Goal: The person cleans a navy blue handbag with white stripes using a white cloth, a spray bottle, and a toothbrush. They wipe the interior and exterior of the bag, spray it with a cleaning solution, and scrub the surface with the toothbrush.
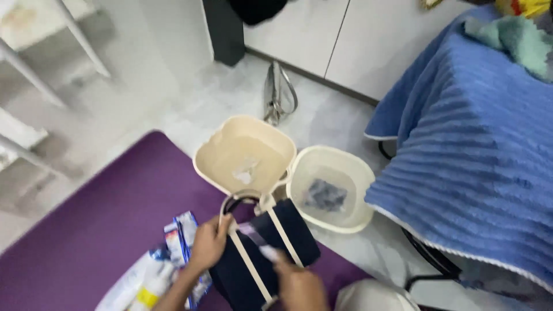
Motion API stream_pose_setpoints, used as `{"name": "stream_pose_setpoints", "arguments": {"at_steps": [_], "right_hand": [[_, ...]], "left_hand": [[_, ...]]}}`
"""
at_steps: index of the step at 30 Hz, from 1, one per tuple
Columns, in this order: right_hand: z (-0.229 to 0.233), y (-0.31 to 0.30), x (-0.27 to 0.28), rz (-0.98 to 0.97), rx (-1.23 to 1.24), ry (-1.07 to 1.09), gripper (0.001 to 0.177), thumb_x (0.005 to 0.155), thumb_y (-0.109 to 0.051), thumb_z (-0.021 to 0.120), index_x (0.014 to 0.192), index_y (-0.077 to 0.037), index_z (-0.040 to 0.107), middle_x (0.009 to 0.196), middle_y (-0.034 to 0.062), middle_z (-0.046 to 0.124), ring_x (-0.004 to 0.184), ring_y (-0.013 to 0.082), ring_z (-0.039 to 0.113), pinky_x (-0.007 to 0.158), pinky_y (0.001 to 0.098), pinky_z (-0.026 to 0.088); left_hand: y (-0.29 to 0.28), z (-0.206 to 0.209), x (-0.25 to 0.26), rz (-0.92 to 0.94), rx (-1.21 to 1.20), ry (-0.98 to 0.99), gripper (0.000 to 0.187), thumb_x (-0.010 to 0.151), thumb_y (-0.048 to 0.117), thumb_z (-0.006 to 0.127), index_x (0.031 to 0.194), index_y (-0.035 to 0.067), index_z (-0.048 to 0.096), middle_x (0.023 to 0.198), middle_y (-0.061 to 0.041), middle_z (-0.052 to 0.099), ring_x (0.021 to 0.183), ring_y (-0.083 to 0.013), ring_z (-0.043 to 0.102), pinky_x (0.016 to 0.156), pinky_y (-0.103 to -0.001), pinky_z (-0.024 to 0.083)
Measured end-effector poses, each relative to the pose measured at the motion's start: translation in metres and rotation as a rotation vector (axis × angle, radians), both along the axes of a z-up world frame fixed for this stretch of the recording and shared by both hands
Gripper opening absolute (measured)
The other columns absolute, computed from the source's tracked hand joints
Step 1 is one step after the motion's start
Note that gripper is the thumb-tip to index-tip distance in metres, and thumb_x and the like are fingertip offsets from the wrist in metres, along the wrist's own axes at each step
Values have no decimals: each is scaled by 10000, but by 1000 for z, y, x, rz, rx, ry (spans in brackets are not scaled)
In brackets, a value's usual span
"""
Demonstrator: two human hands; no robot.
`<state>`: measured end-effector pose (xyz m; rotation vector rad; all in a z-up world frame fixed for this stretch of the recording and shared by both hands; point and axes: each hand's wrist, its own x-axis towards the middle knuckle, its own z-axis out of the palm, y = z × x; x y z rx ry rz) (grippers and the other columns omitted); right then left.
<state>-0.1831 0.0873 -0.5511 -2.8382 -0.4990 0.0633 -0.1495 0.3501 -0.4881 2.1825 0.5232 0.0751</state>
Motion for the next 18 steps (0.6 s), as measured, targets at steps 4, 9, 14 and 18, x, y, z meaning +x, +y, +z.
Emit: {"name": "stream_pose_setpoints", "arguments": {"at_steps": [4,9,14,18], "right_hand": [[-23,-22,7,-63,36,183,535,939,-243,543,1454,-385,507,878,108,767,552,340,722,548,548,540],[-24,-1,-23,-17,110,77,503,931,-305,559,1424,-409,544,821,31,729,578,322,692,511,491,524],[-18,-13,-5,-119,-63,-52,502,922,-339,580,1413,-436,538,670,100,694,535,354,673,523,516,534],[-170,-36,-11,-58,-37,-34,491,927,-367,547,1409,-457,541,698,58,682,442,297,569,441,496,440]], "left_hand": [[2,-1,-6,-17,-7,104,412,991,388,528,944,39,743,610,-82,670,532,-207,580,596,-377,484],[5,-19,-8,-47,9,51,420,982,392,528,910,21,710,664,-120,688,567,-257,601,624,-411,490],[15,-18,1,-50,-31,86,416,988,384,519,937,23,719,673,-115,699,577,-241,610,649,-393,510],[27,-22,11,-90,-74,119,435,996,401,529,875,22,705,621,-82,649,545,-202,560,591,-366,481]]}}
